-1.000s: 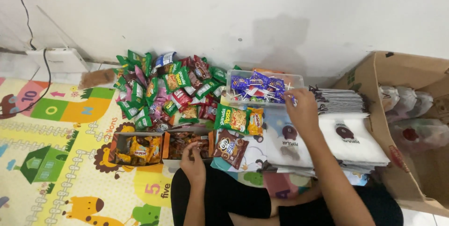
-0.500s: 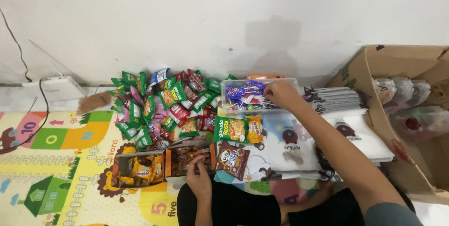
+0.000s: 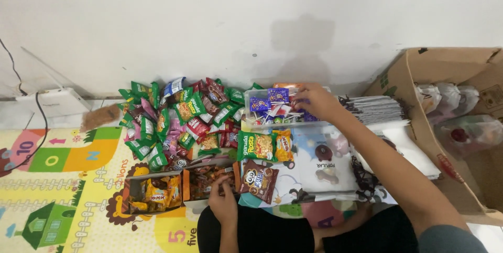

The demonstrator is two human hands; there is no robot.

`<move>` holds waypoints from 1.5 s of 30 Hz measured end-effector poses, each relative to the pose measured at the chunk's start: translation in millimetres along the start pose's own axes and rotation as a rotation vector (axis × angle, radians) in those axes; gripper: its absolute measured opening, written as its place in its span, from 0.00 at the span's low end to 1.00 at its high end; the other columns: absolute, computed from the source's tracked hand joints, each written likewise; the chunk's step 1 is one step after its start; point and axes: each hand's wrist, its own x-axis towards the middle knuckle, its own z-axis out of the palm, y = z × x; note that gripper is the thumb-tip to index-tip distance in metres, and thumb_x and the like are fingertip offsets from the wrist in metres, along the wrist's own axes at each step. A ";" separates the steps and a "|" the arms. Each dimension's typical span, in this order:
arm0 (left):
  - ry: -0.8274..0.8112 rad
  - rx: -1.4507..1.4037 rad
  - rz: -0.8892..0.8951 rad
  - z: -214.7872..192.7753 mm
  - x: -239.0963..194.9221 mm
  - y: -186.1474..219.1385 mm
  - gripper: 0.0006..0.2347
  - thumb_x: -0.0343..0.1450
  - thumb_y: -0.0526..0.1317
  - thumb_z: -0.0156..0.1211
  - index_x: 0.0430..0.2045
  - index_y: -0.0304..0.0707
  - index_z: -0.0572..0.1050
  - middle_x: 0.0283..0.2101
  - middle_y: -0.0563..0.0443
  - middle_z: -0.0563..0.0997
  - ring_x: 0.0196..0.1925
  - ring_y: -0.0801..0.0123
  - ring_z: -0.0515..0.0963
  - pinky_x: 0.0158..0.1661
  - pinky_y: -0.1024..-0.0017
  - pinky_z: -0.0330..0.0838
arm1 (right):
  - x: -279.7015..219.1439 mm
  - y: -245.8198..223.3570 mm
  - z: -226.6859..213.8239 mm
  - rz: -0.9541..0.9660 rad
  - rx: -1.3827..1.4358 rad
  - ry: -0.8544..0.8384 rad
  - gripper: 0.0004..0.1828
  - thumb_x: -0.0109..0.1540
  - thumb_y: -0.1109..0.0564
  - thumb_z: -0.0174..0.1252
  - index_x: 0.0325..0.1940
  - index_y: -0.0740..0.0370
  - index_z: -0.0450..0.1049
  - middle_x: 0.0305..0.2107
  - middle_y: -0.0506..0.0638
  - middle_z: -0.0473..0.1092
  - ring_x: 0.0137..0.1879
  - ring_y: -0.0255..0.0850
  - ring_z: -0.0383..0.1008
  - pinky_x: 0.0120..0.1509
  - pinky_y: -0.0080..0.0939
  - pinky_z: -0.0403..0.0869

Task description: Packing small gift bags with various snacks and candies while sitting on the floor.

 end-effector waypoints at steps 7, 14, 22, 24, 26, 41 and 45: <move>0.014 0.032 0.045 1.9 2.7 -6.5 0.07 0.71 0.33 0.58 0.39 0.37 0.82 0.35 0.51 0.88 0.32 0.70 0.84 0.32 0.74 0.76 | -34.1 -55.7 -56.5 0.210 0.379 0.200 0.17 0.65 0.54 0.60 0.56 0.60 0.80 0.48 0.50 0.74 0.38 0.35 0.69 0.43 0.31 0.70; 0.050 0.080 0.105 2.5 -2.1 -0.7 0.08 0.72 0.32 0.58 0.38 0.43 0.83 0.37 0.48 0.86 0.37 0.58 0.82 0.39 0.64 0.76 | -115.3 -102.9 -19.2 0.339 0.726 0.302 0.11 0.66 0.54 0.61 0.46 0.64 0.83 0.39 0.50 0.78 0.32 0.34 0.70 0.37 0.33 0.71; 0.085 0.058 0.189 -2.4 -10.0 -4.6 0.08 0.71 0.31 0.60 0.35 0.48 0.84 0.38 0.47 0.87 0.41 0.50 0.85 0.41 0.60 0.78 | -166.2 -162.1 64.6 0.516 0.428 0.172 0.17 0.65 0.46 0.65 0.43 0.64 0.85 0.37 0.57 0.80 0.40 0.47 0.77 0.44 0.43 0.74; 0.093 0.066 0.220 -1.8 -12.4 -2.4 0.07 0.72 0.33 0.61 0.34 0.49 0.84 0.37 0.49 0.87 0.38 0.53 0.85 0.39 0.64 0.79 | -167.0 -169.1 69.4 0.580 0.260 0.149 0.20 0.63 0.40 0.65 0.44 0.60 0.84 0.37 0.53 0.79 0.45 0.50 0.77 0.47 0.46 0.76; 0.095 0.073 0.234 -3.6 -14.5 0.6 0.07 0.72 0.33 0.61 0.34 0.49 0.85 0.37 0.48 0.87 0.39 0.52 0.85 0.40 0.62 0.78 | -169.1 -171.8 71.7 0.577 0.280 0.167 0.23 0.62 0.39 0.66 0.48 0.60 0.82 0.40 0.54 0.79 0.47 0.52 0.78 0.50 0.48 0.76; -0.051 -0.090 -0.114 -0.4 -60.3 62.2 0.13 0.68 0.45 0.71 0.44 0.44 0.84 0.44 0.40 0.85 0.51 0.50 0.83 0.53 0.58 0.74 | -246.2 -122.2 80.3 0.594 0.012 0.160 0.14 0.67 0.48 0.56 0.54 0.49 0.79 0.63 0.54 0.65 0.74 0.56 0.60 0.71 0.67 0.61; -0.074 -0.184 -0.214 0.4 -56.2 47.4 0.17 0.63 0.41 0.78 0.45 0.42 0.83 0.43 0.38 0.85 0.51 0.52 0.83 0.52 0.60 0.75 | -246.3 -121.1 78.0 0.585 0.104 0.253 0.14 0.67 0.50 0.57 0.55 0.49 0.80 0.63 0.54 0.66 0.75 0.55 0.61 0.74 0.62 0.61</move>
